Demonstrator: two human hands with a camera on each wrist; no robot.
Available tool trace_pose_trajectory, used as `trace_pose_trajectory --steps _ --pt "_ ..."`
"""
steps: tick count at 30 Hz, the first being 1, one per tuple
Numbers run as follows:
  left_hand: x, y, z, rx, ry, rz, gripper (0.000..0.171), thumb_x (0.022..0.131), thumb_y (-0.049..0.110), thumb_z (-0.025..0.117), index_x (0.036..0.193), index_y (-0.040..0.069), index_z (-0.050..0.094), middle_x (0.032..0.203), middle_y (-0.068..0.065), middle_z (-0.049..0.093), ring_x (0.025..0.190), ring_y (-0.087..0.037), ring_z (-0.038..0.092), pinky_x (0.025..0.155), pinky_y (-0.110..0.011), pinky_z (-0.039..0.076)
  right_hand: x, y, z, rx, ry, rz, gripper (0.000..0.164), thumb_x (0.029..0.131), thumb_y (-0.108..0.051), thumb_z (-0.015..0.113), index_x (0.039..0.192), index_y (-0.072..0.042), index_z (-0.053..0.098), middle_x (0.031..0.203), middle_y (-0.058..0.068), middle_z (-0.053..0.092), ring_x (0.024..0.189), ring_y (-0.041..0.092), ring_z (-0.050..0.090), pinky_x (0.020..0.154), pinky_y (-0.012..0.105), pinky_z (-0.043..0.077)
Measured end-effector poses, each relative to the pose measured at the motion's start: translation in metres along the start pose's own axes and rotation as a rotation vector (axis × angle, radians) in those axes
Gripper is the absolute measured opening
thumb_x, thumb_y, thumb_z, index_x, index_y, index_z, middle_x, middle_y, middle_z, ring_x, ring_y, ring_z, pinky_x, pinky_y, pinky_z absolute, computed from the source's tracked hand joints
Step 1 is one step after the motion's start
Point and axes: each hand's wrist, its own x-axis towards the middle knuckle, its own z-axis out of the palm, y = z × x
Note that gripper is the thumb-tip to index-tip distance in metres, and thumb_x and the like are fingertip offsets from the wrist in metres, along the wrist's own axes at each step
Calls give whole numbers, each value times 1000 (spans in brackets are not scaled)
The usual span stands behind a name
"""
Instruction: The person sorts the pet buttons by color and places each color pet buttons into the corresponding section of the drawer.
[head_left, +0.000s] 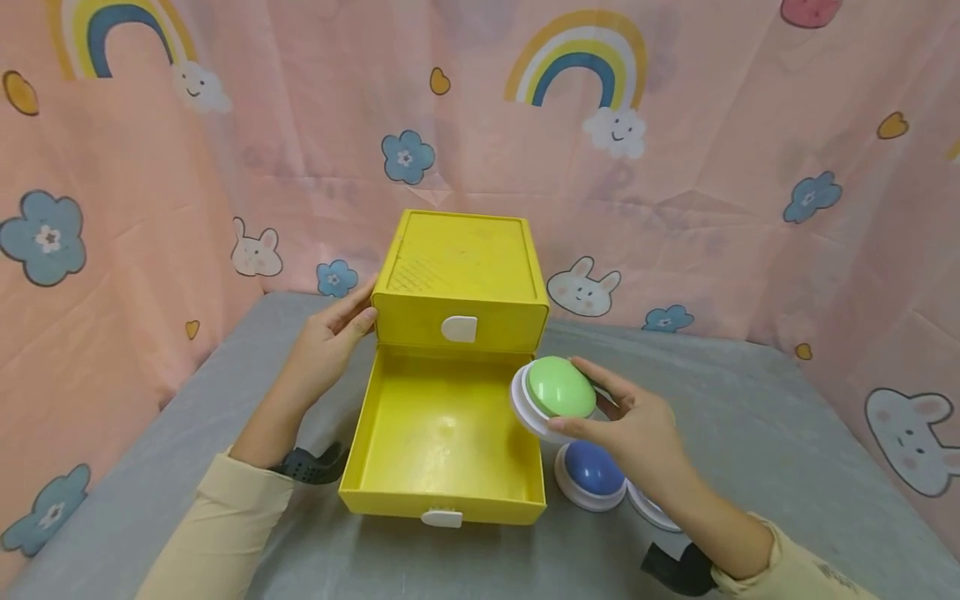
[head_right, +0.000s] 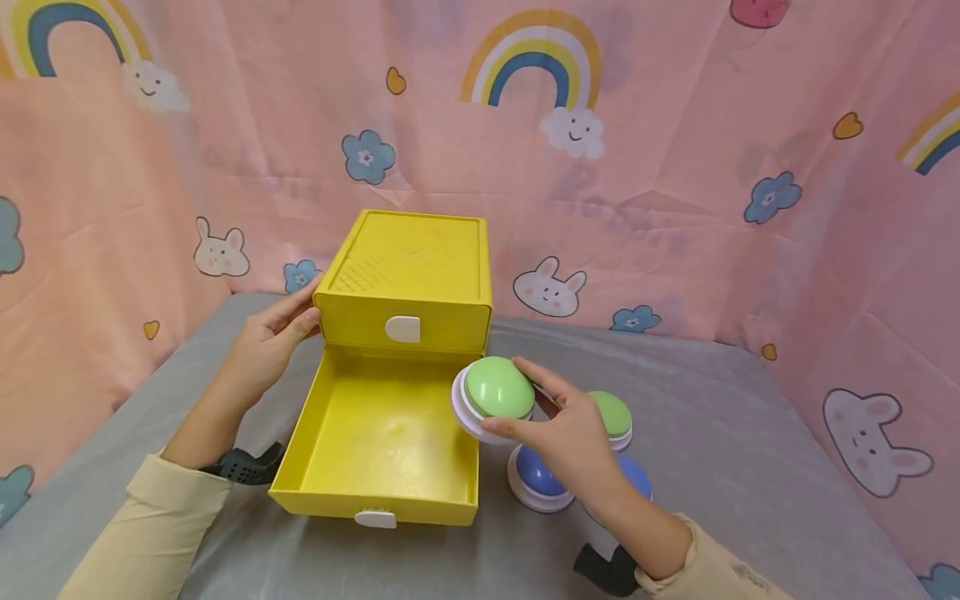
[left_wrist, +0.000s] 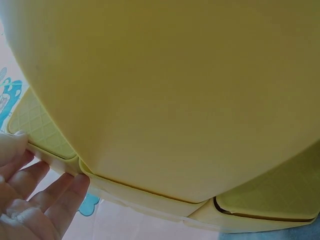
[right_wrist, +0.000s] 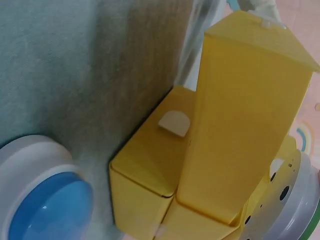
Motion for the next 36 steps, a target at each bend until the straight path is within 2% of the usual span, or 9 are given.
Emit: trace_pose_trajectory --steps 9,18,28,36 --pt "0 -1 1 -1 3 -6 52 105 36 48 155 31 35 157 3 42 139 -19 48 111 -39 46 3 -7 13 57 -60 -20 78 77 -32 87 146 -24 51 154 2 46 142 31 45 106 40 50" --pt "-1 0 2 7 3 -6 52 105 35 48 155 29 34 157 2 42 139 -20 48 111 -38 47 5 -12 33 78 -106 -84 75 75 -23 88 143 -17 56 150 5 52 141 26 47 110 33 45" --pt "1 0 2 2 1 5 52 105 36 48 155 31 34 157 2 41 140 -19 47 111 -37 47 11 -18 64 131 -213 -118 71 72 -16 90 137 -14 62 143 6 58 138 27 49 114 37 43" --pt "1 -1 1 -17 2 17 52 105 34 47 155 26 34 159 1 39 141 -19 46 110 -36 47 15 -27 82 87 -291 -209 73 71 -16 91 137 -9 61 142 9 60 135 29 53 112 35 45"
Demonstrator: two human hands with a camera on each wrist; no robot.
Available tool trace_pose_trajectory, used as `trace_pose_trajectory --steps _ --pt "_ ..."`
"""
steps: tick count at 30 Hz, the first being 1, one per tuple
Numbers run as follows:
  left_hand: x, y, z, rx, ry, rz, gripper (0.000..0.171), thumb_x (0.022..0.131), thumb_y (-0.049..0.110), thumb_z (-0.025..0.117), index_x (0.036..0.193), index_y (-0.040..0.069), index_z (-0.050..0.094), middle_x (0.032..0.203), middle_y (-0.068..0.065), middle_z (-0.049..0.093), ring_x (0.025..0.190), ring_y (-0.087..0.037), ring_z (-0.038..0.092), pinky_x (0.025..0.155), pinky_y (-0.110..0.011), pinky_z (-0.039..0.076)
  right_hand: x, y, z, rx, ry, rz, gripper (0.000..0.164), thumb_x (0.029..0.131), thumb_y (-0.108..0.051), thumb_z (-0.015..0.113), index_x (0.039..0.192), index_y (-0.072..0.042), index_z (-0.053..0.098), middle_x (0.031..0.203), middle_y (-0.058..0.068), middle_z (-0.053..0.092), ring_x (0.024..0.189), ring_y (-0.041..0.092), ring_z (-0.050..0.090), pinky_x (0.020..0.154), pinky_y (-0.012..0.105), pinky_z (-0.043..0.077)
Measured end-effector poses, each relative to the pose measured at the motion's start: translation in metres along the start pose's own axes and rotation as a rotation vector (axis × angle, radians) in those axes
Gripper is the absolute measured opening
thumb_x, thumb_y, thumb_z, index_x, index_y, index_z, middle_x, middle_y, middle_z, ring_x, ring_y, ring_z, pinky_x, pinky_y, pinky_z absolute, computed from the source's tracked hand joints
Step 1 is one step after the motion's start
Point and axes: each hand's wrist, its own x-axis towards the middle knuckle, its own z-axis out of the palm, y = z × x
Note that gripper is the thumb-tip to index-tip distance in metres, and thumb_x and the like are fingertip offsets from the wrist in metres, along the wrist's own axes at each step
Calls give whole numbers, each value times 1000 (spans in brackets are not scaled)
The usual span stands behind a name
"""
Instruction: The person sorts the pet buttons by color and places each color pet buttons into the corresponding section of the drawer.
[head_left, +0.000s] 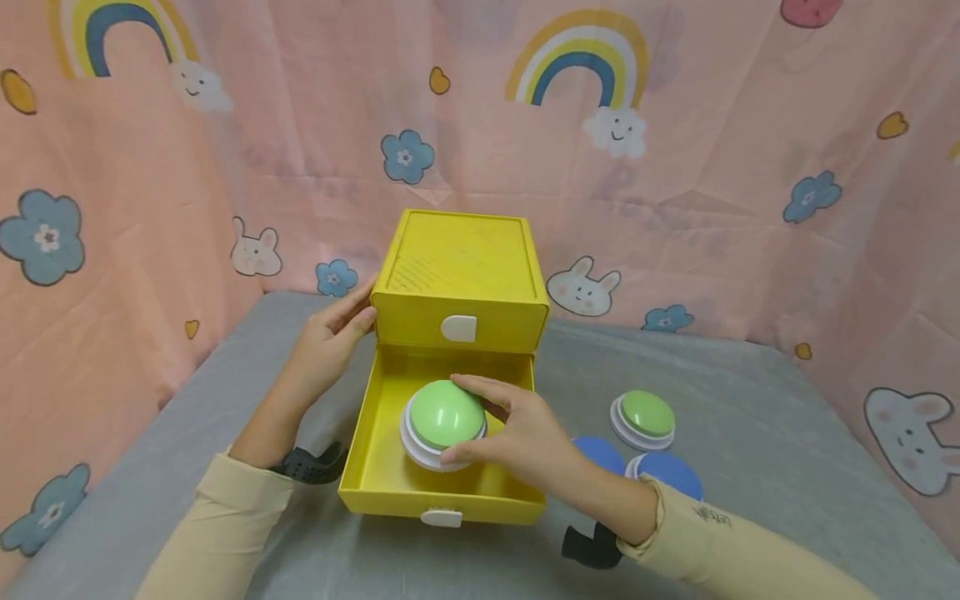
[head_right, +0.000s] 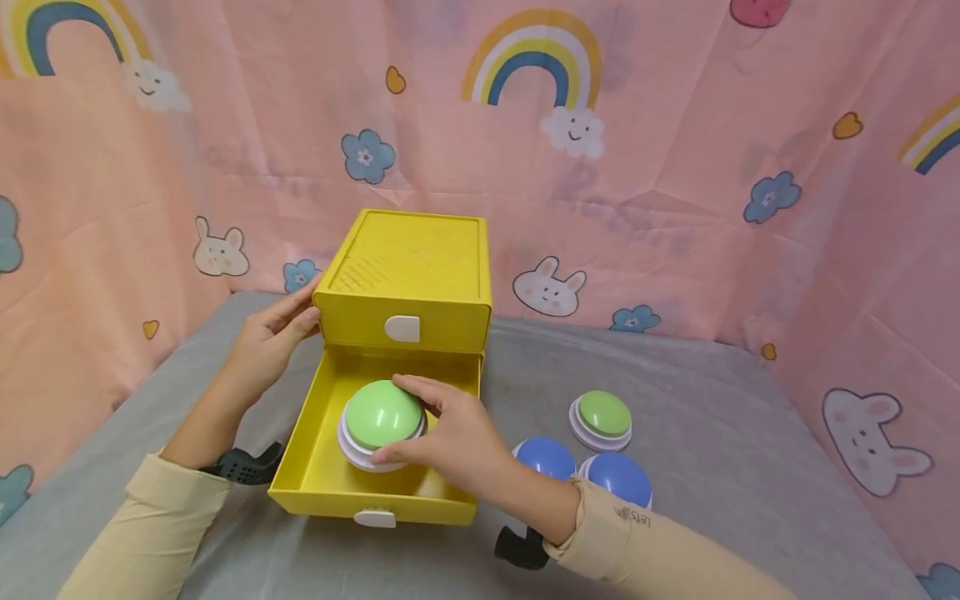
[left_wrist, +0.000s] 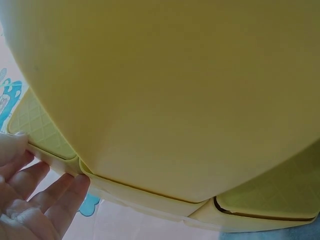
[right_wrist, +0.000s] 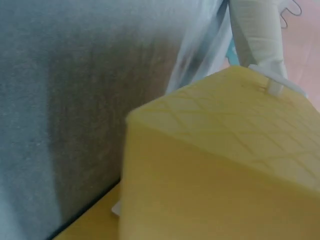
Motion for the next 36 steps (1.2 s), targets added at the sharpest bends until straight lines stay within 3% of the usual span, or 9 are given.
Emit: trace_pose_trajectory --steps 10,14,20,28,36 --pt "0 1 0 15 8 -23 53 105 36 48 155 28 35 158 2 41 139 -19 47 111 -38 47 17 -1 16 20 -74 74 74 69 -11 91 136 -7 61 143 9 58 134 29 53 109 39 49" --pt "-1 2 0 27 6 -30 53 105 36 49 155 29 35 156 1 43 138 -19 49 111 -40 47 21 1 21 -32 -101 98 74 68 -15 93 135 -8 63 142 8 60 134 27 53 109 39 48" --pt "-3 2 0 25 0 -25 53 105 36 48 156 28 34 157 0 42 137 -21 50 111 -41 47 24 1 28 -130 -138 66 75 68 -17 93 135 -5 62 138 11 63 130 30 57 105 38 53" --pt "-3 3 1 27 3 -12 53 106 35 47 156 27 34 157 -2 42 136 -24 51 110 -41 47 25 -3 32 -197 -180 45 75 69 -16 92 136 -1 60 137 14 63 126 31 60 96 24 55" --pt "-3 6 1 18 5 -13 51 106 32 47 155 29 34 158 0 41 136 -22 50 111 -39 47 25 -3 33 -247 -202 22 77 69 -16 92 137 -2 59 137 14 62 124 30 61 96 25 55"
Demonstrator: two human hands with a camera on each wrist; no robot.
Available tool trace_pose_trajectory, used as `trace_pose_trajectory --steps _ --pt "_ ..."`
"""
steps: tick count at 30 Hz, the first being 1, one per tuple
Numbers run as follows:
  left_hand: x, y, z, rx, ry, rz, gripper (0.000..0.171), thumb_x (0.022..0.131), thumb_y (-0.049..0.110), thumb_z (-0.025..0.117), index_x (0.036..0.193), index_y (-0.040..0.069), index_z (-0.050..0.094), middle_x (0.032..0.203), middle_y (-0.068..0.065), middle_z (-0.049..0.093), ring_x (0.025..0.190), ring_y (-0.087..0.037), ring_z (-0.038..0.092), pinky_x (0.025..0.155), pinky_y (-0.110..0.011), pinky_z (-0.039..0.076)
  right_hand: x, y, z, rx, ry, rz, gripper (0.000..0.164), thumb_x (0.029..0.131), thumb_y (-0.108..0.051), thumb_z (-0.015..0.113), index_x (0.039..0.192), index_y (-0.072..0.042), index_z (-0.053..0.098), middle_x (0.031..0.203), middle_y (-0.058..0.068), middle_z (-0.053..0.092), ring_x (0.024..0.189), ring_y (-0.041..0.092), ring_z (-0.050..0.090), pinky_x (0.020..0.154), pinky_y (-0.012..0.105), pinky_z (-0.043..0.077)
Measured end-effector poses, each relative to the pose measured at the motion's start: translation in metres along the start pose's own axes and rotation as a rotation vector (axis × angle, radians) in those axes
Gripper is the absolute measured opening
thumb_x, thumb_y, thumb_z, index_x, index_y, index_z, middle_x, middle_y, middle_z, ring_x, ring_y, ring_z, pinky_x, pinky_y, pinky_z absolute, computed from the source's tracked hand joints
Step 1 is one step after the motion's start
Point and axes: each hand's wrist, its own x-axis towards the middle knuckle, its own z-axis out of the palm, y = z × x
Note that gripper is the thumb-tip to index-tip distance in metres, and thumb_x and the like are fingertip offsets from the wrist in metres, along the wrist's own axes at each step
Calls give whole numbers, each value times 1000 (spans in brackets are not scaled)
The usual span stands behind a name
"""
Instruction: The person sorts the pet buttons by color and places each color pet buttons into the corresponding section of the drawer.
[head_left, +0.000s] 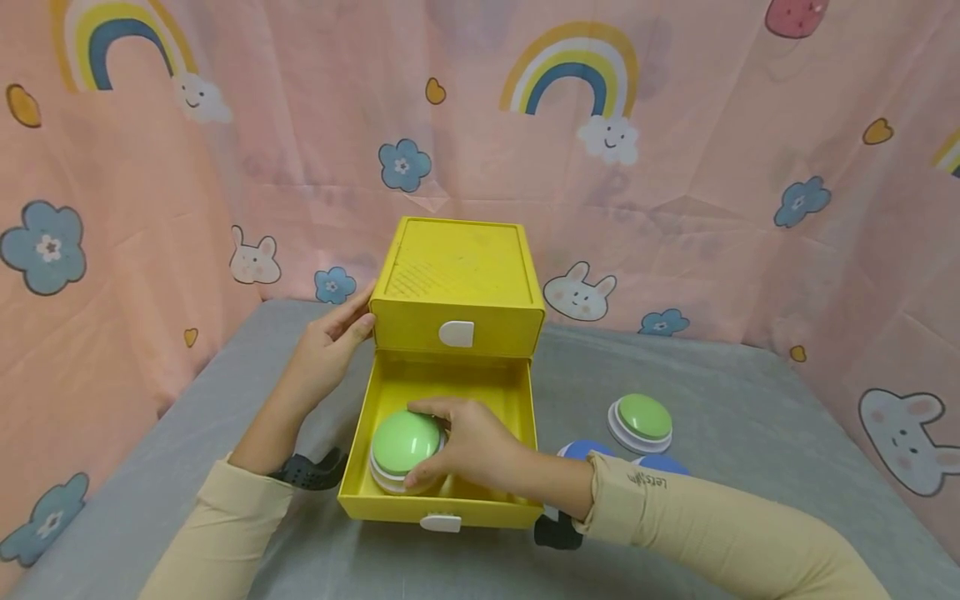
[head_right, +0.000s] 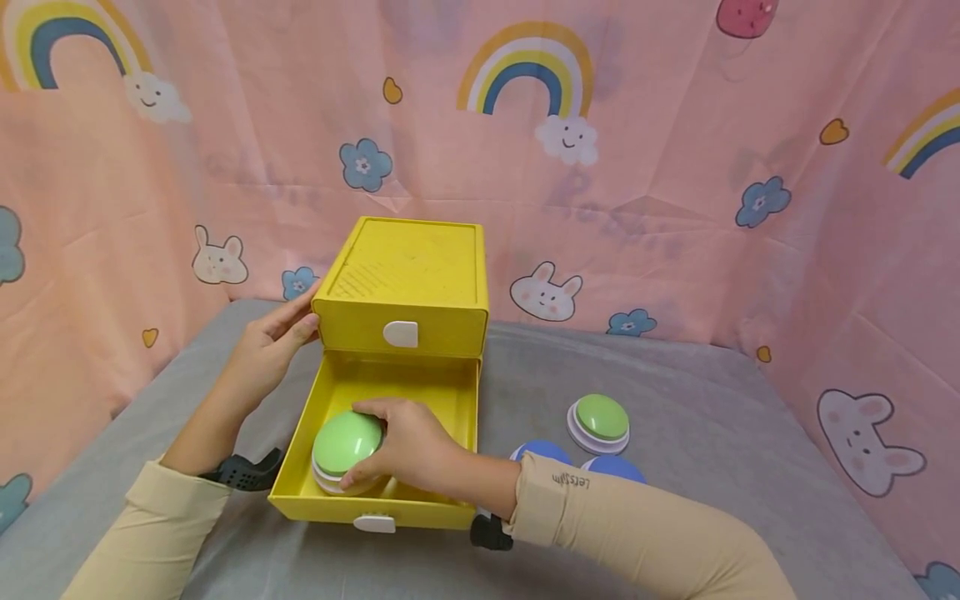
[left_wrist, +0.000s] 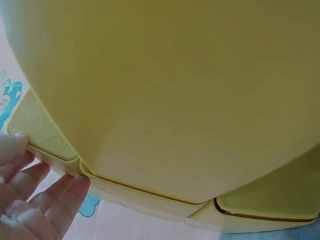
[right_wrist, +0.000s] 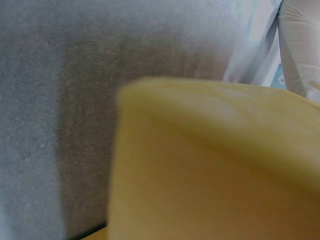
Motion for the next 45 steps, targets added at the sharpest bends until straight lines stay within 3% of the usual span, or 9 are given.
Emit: trace_pose_trajectory --steps 8,14,17,21,26,30,39,45 --pt "0 0 0 4 7 4 50 106 30 47 155 28 35 158 1 40 135 -21 51 108 -31 49 1 -2 1 -47 -31 6 81 67 -15 93 139 -2 56 139 14 59 123 30 60 98 31 55" --pt "1 -3 0 8 5 9 51 106 33 47 155 28 35 158 1 40 136 -21 50 109 -35 48 1 -1 -1 -73 -48 -2 84 67 -15 93 140 -2 54 140 14 58 121 29 60 97 32 56" --pt "0 -3 1 9 0 11 52 106 34 47 155 28 34 157 -1 42 136 -22 50 109 -35 48 -1 1 -7 -15 -61 2 85 69 -14 92 142 -1 52 144 14 55 130 32 56 104 34 53" --pt "-1 -3 1 6 -8 7 52 106 34 47 155 28 33 157 -1 43 136 -22 50 109 -34 48 -9 3 -25 107 -30 -11 80 72 -13 90 142 -2 53 145 13 54 137 32 50 112 38 46" --pt "0 -2 2 -1 1 5 52 106 34 47 155 27 34 157 -1 43 136 -22 50 108 -31 49 -25 7 -53 193 16 -56 70 75 -17 88 137 -3 59 141 15 59 134 31 54 111 43 45" --pt "0 -3 0 0 3 3 52 106 34 47 156 27 34 158 0 41 138 -21 48 109 -34 49 -38 17 -69 246 36 -28 67 76 -22 87 136 -8 61 141 13 60 135 31 53 110 44 45" --pt "0 -6 -1 -1 -6 1 52 106 35 47 155 30 33 158 3 40 140 -19 47 110 -37 48 -67 44 -102 224 101 9 67 78 -28 85 137 -8 60 143 12 58 138 31 50 105 31 50" --pt "1 -5 0 -6 -3 5 52 106 35 47 155 28 33 157 1 42 138 -20 49 107 -28 50 -82 63 -122 167 186 56 65 79 -26 85 138 -13 59 143 7 58 138 31 50 101 29 53"
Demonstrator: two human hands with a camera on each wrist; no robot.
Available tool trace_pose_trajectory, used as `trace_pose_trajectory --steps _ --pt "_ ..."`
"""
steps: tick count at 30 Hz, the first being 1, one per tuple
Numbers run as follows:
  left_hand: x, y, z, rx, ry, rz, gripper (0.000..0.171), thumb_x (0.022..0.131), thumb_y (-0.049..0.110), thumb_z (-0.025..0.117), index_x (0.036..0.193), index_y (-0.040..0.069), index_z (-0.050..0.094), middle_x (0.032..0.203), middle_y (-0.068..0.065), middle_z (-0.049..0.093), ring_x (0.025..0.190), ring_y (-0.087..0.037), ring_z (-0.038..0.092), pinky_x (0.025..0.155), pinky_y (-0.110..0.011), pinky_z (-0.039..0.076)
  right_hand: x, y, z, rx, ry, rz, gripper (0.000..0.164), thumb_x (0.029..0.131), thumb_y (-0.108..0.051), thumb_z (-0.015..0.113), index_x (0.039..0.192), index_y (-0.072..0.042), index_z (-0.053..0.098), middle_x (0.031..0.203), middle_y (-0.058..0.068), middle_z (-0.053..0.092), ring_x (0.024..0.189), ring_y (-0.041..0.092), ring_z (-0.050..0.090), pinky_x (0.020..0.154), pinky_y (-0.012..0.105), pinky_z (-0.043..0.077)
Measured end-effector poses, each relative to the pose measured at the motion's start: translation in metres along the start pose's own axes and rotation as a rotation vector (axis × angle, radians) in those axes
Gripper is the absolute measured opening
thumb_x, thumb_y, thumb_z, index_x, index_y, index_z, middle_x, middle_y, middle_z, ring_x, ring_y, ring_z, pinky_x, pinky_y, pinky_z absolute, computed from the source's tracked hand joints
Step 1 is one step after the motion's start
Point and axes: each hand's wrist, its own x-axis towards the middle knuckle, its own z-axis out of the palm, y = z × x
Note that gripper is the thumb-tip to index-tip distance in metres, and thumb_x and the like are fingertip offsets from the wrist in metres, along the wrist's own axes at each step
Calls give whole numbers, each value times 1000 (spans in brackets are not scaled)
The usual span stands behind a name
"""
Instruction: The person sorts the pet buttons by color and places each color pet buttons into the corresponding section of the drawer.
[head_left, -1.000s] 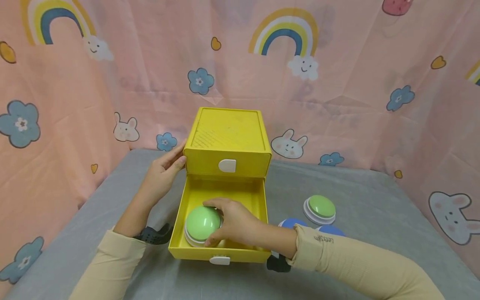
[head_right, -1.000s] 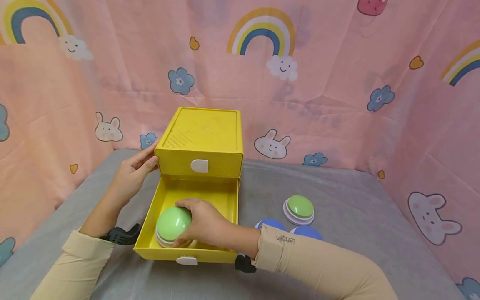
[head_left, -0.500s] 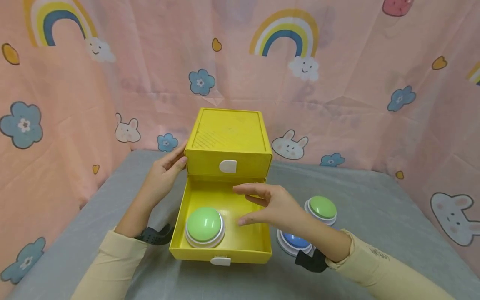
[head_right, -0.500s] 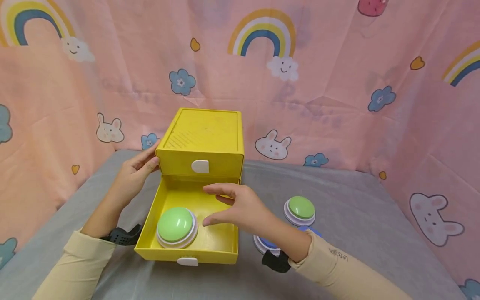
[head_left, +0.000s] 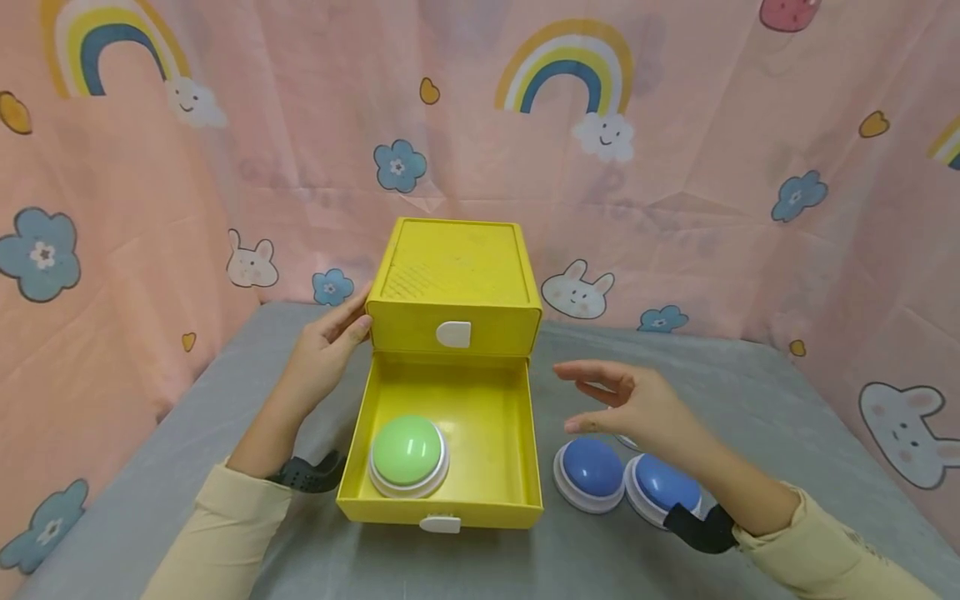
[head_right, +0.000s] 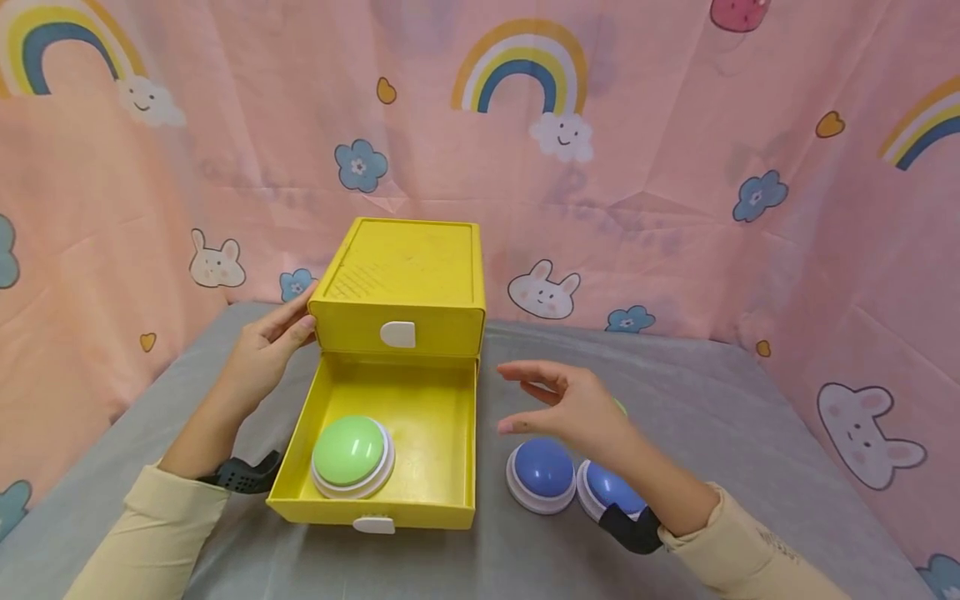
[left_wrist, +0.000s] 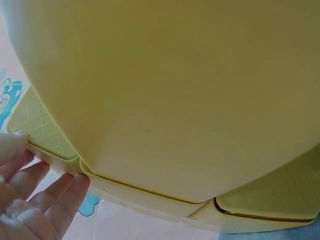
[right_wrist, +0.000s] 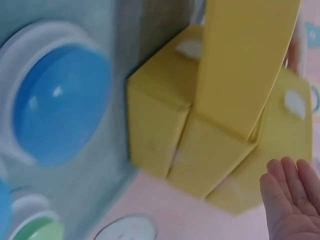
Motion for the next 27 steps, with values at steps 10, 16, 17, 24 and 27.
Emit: trace_pose_trajectory --steps 10,16,17,24,27 --pt "-1 2 0 1 9 6 52 106 33 47 155 26 34 157 -1 42 137 -21 50 104 -18 50 -12 30 -42 -147 81 77 65 88 -30 77 145 -13 51 151 10 50 143 35 42 102 34 53" --pt "0 0 1 -3 3 -9 52 105 34 48 155 29 34 157 2 42 138 -19 49 108 -29 49 -14 58 -60 -163 103 112 62 89 -29 77 144 -14 52 148 1 54 133 1 51 98 13 50" --pt "0 0 1 -5 2 -9 52 105 34 48 155 29 34 157 2 42 138 -19 49 108 -30 49 -14 62 -61 -163 107 118 62 88 -29 77 144 -14 53 147 -1 55 128 -7 51 96 10 49" --pt "0 0 1 -8 2 -5 52 106 34 47 156 26 34 156 0 43 137 -20 49 105 -21 50 -15 80 -73 -199 102 164 67 89 -31 76 146 -10 49 152 14 48 135 7 51 99 17 52" --pt "0 0 0 -5 6 -1 53 106 34 47 156 26 34 156 -1 43 137 -21 49 102 -16 49 -15 86 -76 -207 96 176 68 89 -32 75 147 -9 48 152 17 47 141 26 46 98 17 52"
